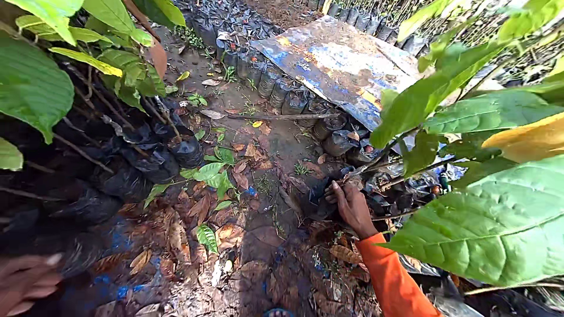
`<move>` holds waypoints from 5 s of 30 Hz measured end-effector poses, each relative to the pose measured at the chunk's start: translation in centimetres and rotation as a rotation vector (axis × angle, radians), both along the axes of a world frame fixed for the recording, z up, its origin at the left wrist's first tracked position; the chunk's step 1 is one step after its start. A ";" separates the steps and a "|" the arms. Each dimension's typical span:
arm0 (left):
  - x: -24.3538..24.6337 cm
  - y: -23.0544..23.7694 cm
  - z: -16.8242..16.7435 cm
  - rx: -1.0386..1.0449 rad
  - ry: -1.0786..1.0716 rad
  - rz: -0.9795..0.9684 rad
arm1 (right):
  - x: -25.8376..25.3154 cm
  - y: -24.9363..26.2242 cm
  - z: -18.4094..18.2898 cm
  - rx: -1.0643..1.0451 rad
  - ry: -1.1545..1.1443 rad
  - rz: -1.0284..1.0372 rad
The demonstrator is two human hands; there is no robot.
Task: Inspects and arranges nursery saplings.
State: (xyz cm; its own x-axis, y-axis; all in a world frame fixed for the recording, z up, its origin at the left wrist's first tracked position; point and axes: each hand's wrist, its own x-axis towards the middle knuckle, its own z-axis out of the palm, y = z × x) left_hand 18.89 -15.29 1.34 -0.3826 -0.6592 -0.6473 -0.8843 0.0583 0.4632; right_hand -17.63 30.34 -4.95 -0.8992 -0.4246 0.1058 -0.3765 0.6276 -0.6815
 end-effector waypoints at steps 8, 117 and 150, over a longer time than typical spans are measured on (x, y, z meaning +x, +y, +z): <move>-14.1 11.0 -0.7 -0.310 0.527 -0.933 | 2.5 -10.1 4.1 -0.005 -0.186 0.568; 4.5 -5.4 -4.4 -0.586 0.411 0.488 | 21.7 -45.3 -3.5 0.299 -0.261 0.961; -3.9 -1.5 -3.9 -0.699 0.447 0.188 | 16.2 -36.9 -3.5 -0.019 -0.474 0.961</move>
State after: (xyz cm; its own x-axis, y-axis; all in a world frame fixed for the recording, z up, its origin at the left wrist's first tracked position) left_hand 15.02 -16.79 -2.55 -0.3493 -0.9295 0.1180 -0.6507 0.3313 0.6833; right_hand -1.40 -6.55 -8.50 -0.1401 -0.9784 -0.1520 -0.4015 0.1965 -0.8945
